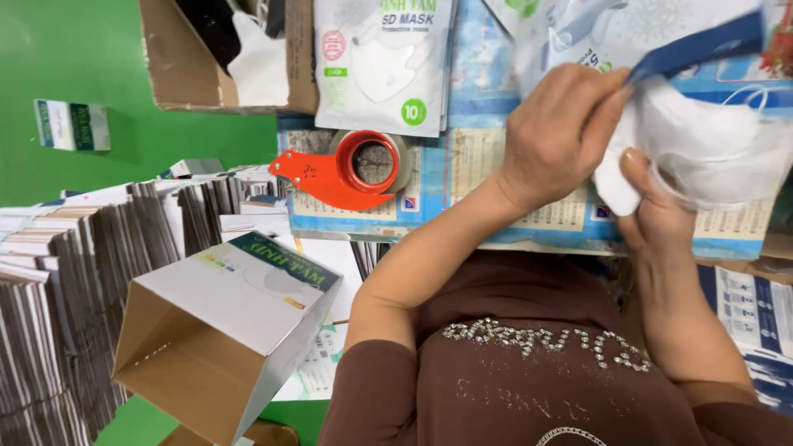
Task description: The worker takes groups of white 5D face masks and inserts them into plastic retail pouches.
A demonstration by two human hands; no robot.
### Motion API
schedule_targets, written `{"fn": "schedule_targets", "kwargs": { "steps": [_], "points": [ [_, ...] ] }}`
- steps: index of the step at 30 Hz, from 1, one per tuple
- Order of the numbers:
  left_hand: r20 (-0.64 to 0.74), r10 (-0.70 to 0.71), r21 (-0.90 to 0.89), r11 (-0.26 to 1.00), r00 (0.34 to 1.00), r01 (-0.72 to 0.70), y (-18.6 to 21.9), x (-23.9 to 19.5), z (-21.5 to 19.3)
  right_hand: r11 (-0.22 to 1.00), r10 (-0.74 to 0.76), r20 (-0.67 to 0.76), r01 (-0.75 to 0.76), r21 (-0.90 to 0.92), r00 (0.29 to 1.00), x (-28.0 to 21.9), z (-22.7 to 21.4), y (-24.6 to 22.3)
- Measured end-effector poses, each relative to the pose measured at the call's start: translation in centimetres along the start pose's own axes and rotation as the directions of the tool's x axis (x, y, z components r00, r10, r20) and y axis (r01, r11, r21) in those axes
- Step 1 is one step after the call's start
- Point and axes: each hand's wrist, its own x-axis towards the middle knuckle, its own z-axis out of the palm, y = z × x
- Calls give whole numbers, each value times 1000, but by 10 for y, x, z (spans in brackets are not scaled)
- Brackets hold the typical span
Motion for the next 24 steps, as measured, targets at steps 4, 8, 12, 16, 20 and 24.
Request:
{"fn": "schedule_targets", "kwargs": {
  "steps": [4,8,12,16,20,24],
  "points": [
    [127,301,200,925,945,-322,-8,-5,1,971,66,-225,-11,237,972,-17,-2,-5],
    [200,396,346,827,896,-443,0,11,-19,987,57,-112,-39,155,992,-20,29,-53],
    [258,406,391,786,877,-479,6,6,-22,967,59,-41,-47,251,997,-19,17,-41],
    [223,279,145,938,934,-315,15,-7,-9,966,194,-204,-151,209,959,-14,-44,26],
    [132,-108,-67,991,985,118,30,-1,-14,966,242,-245,-210,150,939,-26,-43,28],
    [95,83,-14,997,992,-82,32,-12,-5,970,221,-319,-174,168,922,-25,-35,23]
  ]
}}
